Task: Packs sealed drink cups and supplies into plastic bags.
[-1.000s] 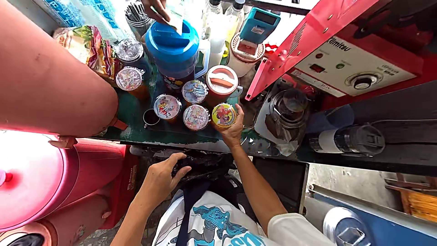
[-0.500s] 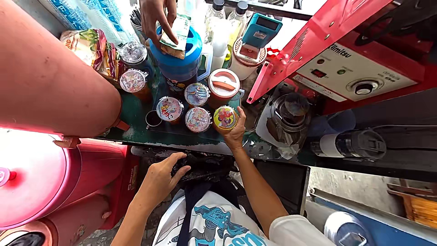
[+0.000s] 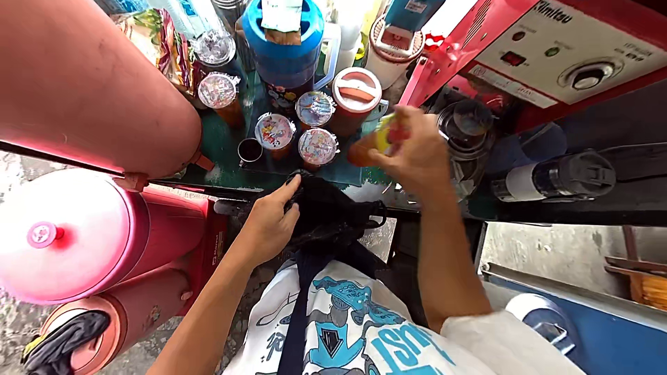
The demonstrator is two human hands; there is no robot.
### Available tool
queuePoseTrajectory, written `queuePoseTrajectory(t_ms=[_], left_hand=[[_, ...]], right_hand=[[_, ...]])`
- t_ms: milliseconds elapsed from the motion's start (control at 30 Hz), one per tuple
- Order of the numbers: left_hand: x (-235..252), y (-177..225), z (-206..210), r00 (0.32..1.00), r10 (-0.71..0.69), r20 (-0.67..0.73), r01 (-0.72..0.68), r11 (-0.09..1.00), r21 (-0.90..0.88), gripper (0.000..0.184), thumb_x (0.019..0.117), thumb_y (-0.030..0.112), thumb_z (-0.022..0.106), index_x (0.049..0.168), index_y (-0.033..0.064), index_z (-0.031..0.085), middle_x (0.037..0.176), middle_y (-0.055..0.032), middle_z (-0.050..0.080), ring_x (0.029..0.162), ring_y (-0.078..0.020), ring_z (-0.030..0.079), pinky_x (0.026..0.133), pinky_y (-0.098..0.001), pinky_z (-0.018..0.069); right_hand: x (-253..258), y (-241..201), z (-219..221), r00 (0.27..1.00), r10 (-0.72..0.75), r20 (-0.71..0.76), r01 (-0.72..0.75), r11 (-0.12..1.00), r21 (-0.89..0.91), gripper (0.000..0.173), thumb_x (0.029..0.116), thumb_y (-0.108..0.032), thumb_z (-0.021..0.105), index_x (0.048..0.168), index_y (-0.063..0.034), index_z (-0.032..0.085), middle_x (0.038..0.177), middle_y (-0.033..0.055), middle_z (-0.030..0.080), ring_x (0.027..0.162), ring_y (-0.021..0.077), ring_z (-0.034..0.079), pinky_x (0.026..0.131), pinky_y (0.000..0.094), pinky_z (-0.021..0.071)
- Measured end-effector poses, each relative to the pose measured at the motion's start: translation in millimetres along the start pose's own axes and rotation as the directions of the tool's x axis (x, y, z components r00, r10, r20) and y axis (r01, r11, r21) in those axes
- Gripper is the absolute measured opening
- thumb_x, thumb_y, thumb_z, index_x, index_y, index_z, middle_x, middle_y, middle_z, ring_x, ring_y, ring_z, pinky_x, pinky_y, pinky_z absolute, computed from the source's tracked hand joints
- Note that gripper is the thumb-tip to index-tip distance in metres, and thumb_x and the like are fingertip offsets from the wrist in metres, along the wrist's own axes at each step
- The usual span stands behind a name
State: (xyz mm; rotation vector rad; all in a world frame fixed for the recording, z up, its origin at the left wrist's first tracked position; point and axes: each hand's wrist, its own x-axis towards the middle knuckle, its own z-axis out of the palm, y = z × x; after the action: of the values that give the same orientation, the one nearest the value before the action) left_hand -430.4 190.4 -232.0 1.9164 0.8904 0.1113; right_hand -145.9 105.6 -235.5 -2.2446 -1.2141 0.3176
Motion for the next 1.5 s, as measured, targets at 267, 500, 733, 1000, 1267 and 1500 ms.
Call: queuePoseTrajectory(t_ms=[267, 500, 733, 1000, 1267, 1500], left_hand=[[-45, 57, -22, 0.96, 0.202, -0.193, -0.278, 0.613, -0.74, 0.054, 0.0962, 0.007, 0.057, 0.15, 0.0098, 0.052, 0.127, -0.0066, 0.067, 0.089, -0.0067, 0.066, 0.071, -0.0211, 0.0576], [-106, 2, -70, 0.909, 0.059, -0.412, -0.328, 0.71, -0.623, 0.064, 0.0866, 0.016, 0.073, 0.146, 0.0059, 0.054, 0.134, -0.0056, 0.067, 0.117, -0.0152, 0.066, 0.1, -0.031, 0.0556], [-65, 4, 8, 0.991, 0.009, -0.133, -0.119, 0.505, -0.855, 0.071, 0.0875, 0.006, 0.075, 0.15, -0.0082, 0.043, 0.139, -0.0172, 0.062, 0.121, -0.0225, 0.065, 0.102, -0.0363, 0.0567], [-34, 32, 32, 0.991, 0.124, -0.053, -0.103, 0.441, -0.892, 0.07, 0.0928, 0.003, 0.068, 0.152, -0.0117, 0.035, 0.142, -0.0162, 0.059, 0.111, -0.0152, 0.067, 0.093, -0.0286, 0.0578], [-1, 10, 62, 0.929, 0.147, 0.34, 0.137, 0.716, -0.685, 0.061, 0.0961, 0.012, 0.067, 0.151, -0.0038, 0.045, 0.14, -0.0135, 0.063, 0.122, -0.0149, 0.065, 0.104, -0.033, 0.0551], [16, -4, 79, 0.758, 0.127, 0.64, 0.174, 0.906, -0.386, 0.051, 0.1031, 0.028, 0.061, 0.151, 0.0112, 0.053, 0.116, -0.0108, 0.072, 0.061, -0.0104, 0.062, 0.051, -0.0296, 0.0531]], right_hand=[[-93, -55, 31, 0.931, -0.177, 0.318, 0.099, 0.964, 0.248, 0.086, 0.0617, -0.032, 0.095, 0.136, -0.0076, 0.057, 0.119, 0.0192, 0.062, 0.095, 0.0306, 0.066, 0.077, 0.0516, 0.0591], [-13, -34, 35, 0.754, 0.021, 0.657, 0.232, 0.926, -0.296, 0.039, 0.0967, -0.038, 0.069, 0.122, -0.0075, 0.071, 0.121, 0.0229, 0.069, 0.117, 0.0448, 0.063, 0.093, 0.0729, 0.0463], [65, 3, 32, 0.782, 0.04, 0.621, 0.37, 0.773, -0.516, 0.053, 0.0857, -0.028, 0.081, 0.128, 0.0009, 0.066, 0.136, 0.0289, 0.06, 0.129, 0.049, 0.053, 0.105, 0.0701, 0.0387], [80, 4, 13, 0.727, 0.104, 0.679, 0.308, 0.834, -0.458, 0.043, 0.0872, -0.031, 0.079, 0.119, -0.0023, 0.07, 0.123, 0.0245, 0.066, 0.12, 0.045, 0.06, 0.099, 0.0702, 0.0428], [70, -102, -21, 0.825, -0.311, 0.472, 0.41, 0.904, -0.121, 0.052, 0.0924, -0.057, 0.063, 0.099, -0.0057, 0.066, 0.078, 0.0098, 0.065, 0.073, 0.0278, 0.066, 0.064, 0.053, 0.0519], [20, -2, 153, 0.996, -0.089, 0.02, 0.084, 0.981, 0.175, 0.126, 0.053, -0.021, 0.1, 0.154, -0.0054, 0.027, 0.143, 0.0269, 0.049, 0.12, 0.0407, 0.06, 0.094, 0.0568, 0.0559]])
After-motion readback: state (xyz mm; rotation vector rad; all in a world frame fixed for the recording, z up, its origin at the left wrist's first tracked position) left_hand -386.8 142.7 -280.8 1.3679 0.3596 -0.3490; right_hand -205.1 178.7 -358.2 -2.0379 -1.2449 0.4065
